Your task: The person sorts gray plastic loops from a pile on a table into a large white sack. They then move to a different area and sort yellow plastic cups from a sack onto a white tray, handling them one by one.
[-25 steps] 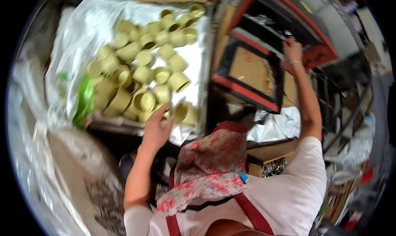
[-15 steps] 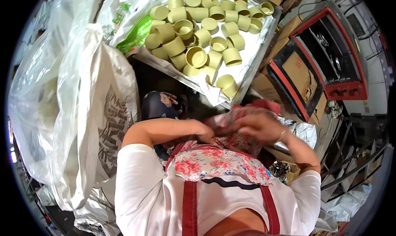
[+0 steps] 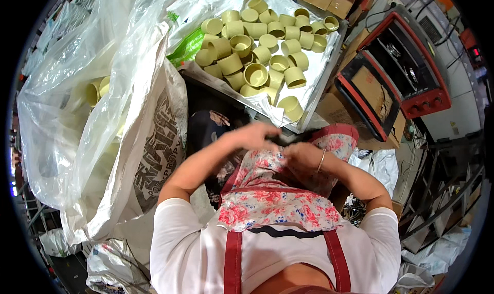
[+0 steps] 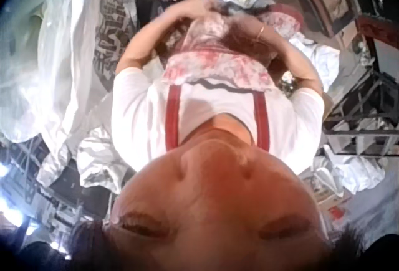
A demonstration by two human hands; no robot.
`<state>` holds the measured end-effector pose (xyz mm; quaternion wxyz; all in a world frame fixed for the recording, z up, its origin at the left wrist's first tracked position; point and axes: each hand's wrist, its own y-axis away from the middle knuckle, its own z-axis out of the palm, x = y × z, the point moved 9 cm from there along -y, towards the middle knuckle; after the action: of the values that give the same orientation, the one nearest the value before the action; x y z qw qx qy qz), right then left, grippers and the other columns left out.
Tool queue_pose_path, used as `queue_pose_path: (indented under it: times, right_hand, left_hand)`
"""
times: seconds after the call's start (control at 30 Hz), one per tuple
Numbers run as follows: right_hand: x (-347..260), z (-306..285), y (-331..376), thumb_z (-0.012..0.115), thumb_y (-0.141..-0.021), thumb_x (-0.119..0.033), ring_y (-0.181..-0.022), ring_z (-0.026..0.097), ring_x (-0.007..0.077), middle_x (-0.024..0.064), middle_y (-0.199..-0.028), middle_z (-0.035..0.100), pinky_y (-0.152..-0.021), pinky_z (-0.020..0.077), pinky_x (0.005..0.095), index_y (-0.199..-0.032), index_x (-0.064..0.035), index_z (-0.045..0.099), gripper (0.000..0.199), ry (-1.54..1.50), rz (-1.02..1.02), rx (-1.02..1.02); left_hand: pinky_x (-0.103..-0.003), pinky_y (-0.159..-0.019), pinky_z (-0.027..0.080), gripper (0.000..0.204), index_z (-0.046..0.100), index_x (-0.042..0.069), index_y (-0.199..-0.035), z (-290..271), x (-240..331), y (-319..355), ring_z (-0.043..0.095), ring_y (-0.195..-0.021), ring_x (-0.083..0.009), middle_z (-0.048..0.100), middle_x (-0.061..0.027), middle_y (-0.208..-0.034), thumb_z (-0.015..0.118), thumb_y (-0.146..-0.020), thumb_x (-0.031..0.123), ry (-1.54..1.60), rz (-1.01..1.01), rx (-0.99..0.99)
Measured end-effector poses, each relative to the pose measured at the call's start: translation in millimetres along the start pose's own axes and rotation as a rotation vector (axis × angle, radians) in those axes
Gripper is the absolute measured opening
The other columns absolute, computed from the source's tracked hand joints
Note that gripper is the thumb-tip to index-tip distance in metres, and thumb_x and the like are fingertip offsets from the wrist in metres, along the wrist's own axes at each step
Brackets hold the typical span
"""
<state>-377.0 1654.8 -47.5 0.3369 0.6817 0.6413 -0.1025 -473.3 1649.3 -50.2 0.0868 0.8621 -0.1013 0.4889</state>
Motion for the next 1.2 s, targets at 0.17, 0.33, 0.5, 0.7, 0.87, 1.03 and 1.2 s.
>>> queue_pose_path:
  times: [0.17, 0.33, 0.5, 0.7, 0.87, 1.03, 1.2]
  right_hand:
    - [14.5, -110.9, -15.8, 0.06, -0.08, -0.023, -0.08, 0.056, 0.0368, 0.0186, -0.081, 0.058, -0.07, 0.0451, 0.0417, -0.094, -0.0034, 0.058, 0.024, -0.03, 0.014, 0.564]
    - [100.4, -157.6, -96.7, 0.064, -0.074, -0.023, -0.086, 0.057, 0.037, 0.0227, -0.092, 0.06, -0.077, 0.0457, 0.0399, -0.097, 0.0056, 0.058, 0.037, -0.05, -0.015, 0.662]
    - [246.1, -213.4, -181.4, 0.062, -0.073, -0.029, -0.099, 0.054, 0.0375, 0.0267, -0.103, 0.056, -0.087, 0.0429, 0.0397, -0.11, 0.0044, 0.053, 0.051, -0.037, 0.384, 0.589]
    - [381.8, -251.1, -294.0, 0.068, -0.066, -0.04, -0.1, 0.054, 0.0392, 0.0272, -0.105, 0.056, -0.087, 0.0436, 0.0388, -0.12, 0.0055, 0.042, 0.075, -0.045, 0.502, 0.53]
    - [468.2, -249.4, -362.0, 0.07, -0.065, -0.046, -0.113, 0.047, 0.0368, 0.0282, -0.121, 0.047, -0.095, 0.0385, 0.036, -0.132, 0.0025, 0.028, 0.093, -0.322, 0.647, 0.679]
    - [518.8, -227.0, -427.5, 0.072, -0.065, -0.042, -0.116, 0.045, 0.0334, 0.0234, -0.126, 0.046, -0.097, 0.0361, 0.0346, -0.135, -0.0018, 0.027, 0.092, -0.529, 0.443, 0.683]
    - [536.8, -229.0, -431.0, 0.076, -0.061, -0.038, -0.114, 0.048, 0.0298, 0.0209, -0.123, 0.049, -0.098, 0.0359, 0.0348, -0.137, -0.0117, 0.028, 0.094, -0.375, 0.391, 0.501]
  left_hand:
    - [-0.026, -0.077, 0.045, 0.044, 0.057, 0.0, -0.111, -179.9, -71.7, -35.3, 0.056, -0.088, -0.0133, 0.062, -0.0067, -0.099, 0.068, -0.077, 0.025, 0.219, -0.221, 0.712]
    - [-0.025, -0.069, 0.044, 0.048, 0.053, -0.002, -0.115, -287.9, -229.2, -21.1, 0.056, -0.08, -0.0137, 0.06, -0.0083, -0.097, 0.064, -0.076, 0.024, 0.386, -0.499, 1.177]
    - [-0.031, -0.083, 0.043, 0.067, 0.045, -0.001, -0.125, -357.8, -305.2, -37.6, 0.058, -0.097, -0.025, 0.058, -0.0183, -0.109, 0.067, -0.07, 0.031, 0.174, -0.723, 1.184]
    - [-0.039, -0.096, 0.036, 0.085, 0.035, 0.002, -0.133, -437.7, -400.6, -61.8, 0.042, -0.119, -0.0346, 0.043, -0.0263, -0.127, 0.072, -0.067, 0.042, -0.126, -0.748, 1.104]
    - [-0.039, -0.093, 0.039, 0.099, 0.025, 0.004, -0.136, -454.1, -489.4, -71.6, 0.043, -0.118, -0.0303, 0.043, -0.0214, -0.128, 0.074, -0.063, 0.049, 0.116, -0.906, 1.063]
    - [-0.038, -0.087, 0.042, 0.092, 0.015, 0.002, -0.139, -410.9, -552.4, -96.3, 0.047, -0.111, -0.0251, 0.042, -0.0164, -0.13, 0.067, -0.075, 0.042, 0.676, -0.863, 0.682]
    - [-0.03, -0.084, 0.044, 0.055, 0.045, 0.005, -0.127, -343.5, -496.2, -171.4, 0.056, -0.094, -0.0163, 0.056, -0.0072, -0.115, 0.061, -0.08, 0.028, 0.71, -0.701, 0.399]
